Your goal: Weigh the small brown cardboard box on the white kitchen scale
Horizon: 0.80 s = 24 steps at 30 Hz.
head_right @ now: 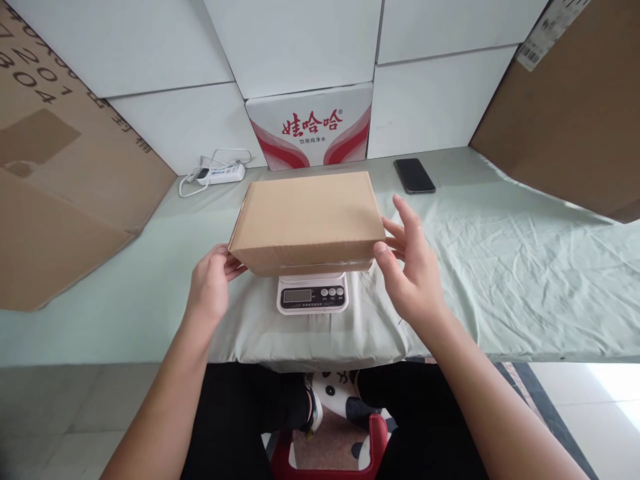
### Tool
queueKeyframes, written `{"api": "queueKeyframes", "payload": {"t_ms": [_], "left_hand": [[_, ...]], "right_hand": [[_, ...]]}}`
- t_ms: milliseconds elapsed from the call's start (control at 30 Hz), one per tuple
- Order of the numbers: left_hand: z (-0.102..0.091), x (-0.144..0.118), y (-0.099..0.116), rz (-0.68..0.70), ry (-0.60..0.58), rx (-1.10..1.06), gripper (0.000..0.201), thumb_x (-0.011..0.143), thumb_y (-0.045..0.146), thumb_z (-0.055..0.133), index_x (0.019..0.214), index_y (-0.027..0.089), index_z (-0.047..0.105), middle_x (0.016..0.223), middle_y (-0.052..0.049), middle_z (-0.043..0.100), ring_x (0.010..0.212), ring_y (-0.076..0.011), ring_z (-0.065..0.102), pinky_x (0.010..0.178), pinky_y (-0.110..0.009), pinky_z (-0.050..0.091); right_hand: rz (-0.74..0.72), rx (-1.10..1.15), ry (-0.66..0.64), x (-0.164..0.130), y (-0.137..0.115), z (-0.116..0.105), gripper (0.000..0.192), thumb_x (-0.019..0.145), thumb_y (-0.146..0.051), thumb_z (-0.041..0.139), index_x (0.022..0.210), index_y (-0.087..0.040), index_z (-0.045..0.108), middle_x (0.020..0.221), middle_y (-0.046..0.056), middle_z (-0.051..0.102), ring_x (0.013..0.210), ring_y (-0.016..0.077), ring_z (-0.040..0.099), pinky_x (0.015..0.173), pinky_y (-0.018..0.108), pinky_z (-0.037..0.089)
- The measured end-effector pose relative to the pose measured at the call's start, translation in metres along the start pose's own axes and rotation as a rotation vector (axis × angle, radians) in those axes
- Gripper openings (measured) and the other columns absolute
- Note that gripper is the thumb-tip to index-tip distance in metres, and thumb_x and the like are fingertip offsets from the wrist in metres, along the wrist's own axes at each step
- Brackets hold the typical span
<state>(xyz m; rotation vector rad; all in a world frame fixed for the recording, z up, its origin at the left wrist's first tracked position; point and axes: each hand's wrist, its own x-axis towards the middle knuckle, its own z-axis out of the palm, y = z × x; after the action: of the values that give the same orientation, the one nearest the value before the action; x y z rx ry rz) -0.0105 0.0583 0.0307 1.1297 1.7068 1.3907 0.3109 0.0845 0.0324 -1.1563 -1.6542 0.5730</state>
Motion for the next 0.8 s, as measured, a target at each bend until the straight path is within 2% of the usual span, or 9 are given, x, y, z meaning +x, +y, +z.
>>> {"api": "queueKeyframes", "payload": {"t_ms": [233,533,800], "left_hand": [[0.001,0.002,-0.002,0.007,-0.002,-0.022,0.034,0.1,0.053,0.048,0.093,0.024,0.064,0.104,-0.01,0.08,0.113,-0.0318,0.078,0.105,-0.051,0.063],[0.003,-0.003,0.003,0.077,0.006,-0.046,0.038,0.102,0.051,0.047,0.1,0.021,0.071,0.098,-0.008,0.079,0.1,-0.0278,0.078,0.098,-0.048,0.067],[0.004,-0.004,0.004,0.095,0.053,-0.055,0.03,0.099,0.045,0.052,0.096,0.021,0.071,0.087,-0.004,0.074,0.087,-0.0231,0.074,0.088,-0.042,0.067]], "right_hand": [[-0.032,-0.019,-0.001,0.001,0.001,0.0,0.061,0.109,-0.058,0.061,0.167,-0.047,0.047,0.146,0.01,0.078,0.128,0.0397,0.08,0.095,0.066,0.073],[-0.002,-0.02,0.004,0.001,-0.003,0.003,0.056,0.109,-0.057,0.06,0.164,-0.044,0.054,0.141,0.008,0.081,0.115,0.0363,0.083,0.089,0.06,0.073],[0.039,-0.007,0.015,0.003,-0.01,0.004,0.056,0.109,-0.059,0.059,0.161,-0.039,0.058,0.134,0.01,0.083,0.11,0.0335,0.082,0.087,0.055,0.07]]}}
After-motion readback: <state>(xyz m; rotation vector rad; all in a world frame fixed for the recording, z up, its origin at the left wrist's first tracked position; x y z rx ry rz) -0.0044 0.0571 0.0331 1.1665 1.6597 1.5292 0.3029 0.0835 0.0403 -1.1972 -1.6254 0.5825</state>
